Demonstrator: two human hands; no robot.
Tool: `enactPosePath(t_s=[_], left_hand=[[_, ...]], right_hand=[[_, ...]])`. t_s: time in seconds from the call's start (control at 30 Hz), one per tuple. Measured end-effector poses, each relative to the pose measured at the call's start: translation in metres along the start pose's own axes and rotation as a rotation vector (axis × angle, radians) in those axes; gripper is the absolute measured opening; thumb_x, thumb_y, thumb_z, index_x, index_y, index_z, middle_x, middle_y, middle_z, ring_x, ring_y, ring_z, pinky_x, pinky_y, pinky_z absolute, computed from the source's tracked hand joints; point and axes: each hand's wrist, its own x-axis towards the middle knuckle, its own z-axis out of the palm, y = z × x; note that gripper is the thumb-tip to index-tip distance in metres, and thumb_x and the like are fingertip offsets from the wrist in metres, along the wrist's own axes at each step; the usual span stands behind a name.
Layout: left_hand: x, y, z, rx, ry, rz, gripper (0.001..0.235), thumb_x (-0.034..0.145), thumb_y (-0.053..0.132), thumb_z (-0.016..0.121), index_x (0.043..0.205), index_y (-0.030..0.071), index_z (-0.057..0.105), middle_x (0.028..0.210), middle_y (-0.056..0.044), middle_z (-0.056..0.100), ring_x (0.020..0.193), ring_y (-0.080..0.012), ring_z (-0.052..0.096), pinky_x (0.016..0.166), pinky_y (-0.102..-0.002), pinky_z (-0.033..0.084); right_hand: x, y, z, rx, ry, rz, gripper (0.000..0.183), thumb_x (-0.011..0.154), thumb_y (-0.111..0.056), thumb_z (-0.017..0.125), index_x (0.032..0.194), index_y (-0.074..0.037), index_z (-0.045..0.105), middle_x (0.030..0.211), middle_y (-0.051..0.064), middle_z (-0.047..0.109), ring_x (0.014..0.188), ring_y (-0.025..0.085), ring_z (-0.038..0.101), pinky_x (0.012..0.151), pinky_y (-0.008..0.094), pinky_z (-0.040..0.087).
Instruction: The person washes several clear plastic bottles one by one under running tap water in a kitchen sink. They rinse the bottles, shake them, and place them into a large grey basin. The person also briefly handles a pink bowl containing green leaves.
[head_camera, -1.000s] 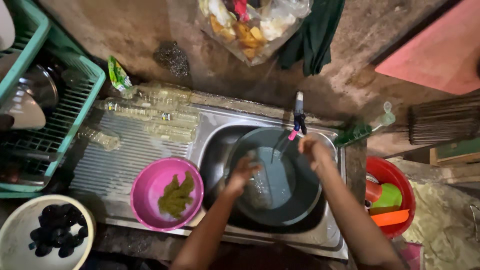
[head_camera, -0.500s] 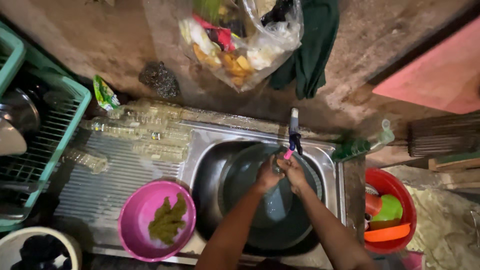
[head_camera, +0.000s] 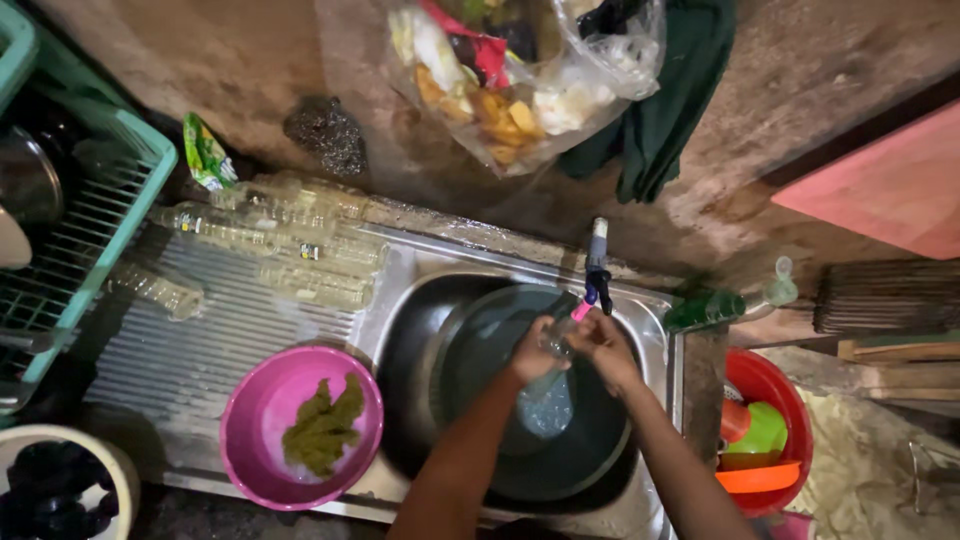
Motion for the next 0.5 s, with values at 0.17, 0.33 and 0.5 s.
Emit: enactPosePath(t_s=[0.17,0.33,0.5], left_hand=[[-0.006,0.025,0.004,0.178,0.084,0.058,0.099,0.056,0.002,0.094,0.145,0.006,0.050,0.131,-0.013,0.065,0.123,-0.0259,0.061,0.102,-0.036,0.050],[-0.020,0.036,-0.003,0.038,0.023,-0.073,0.097,0.060,0.009,0.091,0.147,0.007,0.049,0.126,-0.014,0.068,0.116,-0.0281,0.065,0.097,-0.038,0.053],[-0.032,0.017,-0.042,-0.166,-0.146,0.007,0.080,0.079,0.027,0.087,0.147,0.008,0.050,0.135,-0.008,0.065,0.122,-0.0208,0.063,0.103,-0.035,0.051]], right_hand=[[-0.006,-0.039,-0.005,-0.350,0.292,-0.244,0.028,0.102,-0.019,0.075,0.127,-0.006,0.074,0.095,0.006,0.063,0.084,0.015,0.054,0.075,0.029,0.044],[-0.014,-0.058,-0.009,-0.464,0.347,-0.248,0.030,0.098,-0.029,0.071,0.118,-0.007,0.074,0.084,0.002,0.071,0.074,0.008,0.061,0.067,0.025,0.049],[0.029,-0.044,-0.035,-0.303,0.495,-0.185,0.036,0.097,-0.035,0.074,0.102,0.001,0.076,0.088,0.009,0.075,0.081,0.015,0.071,0.077,0.030,0.054]])
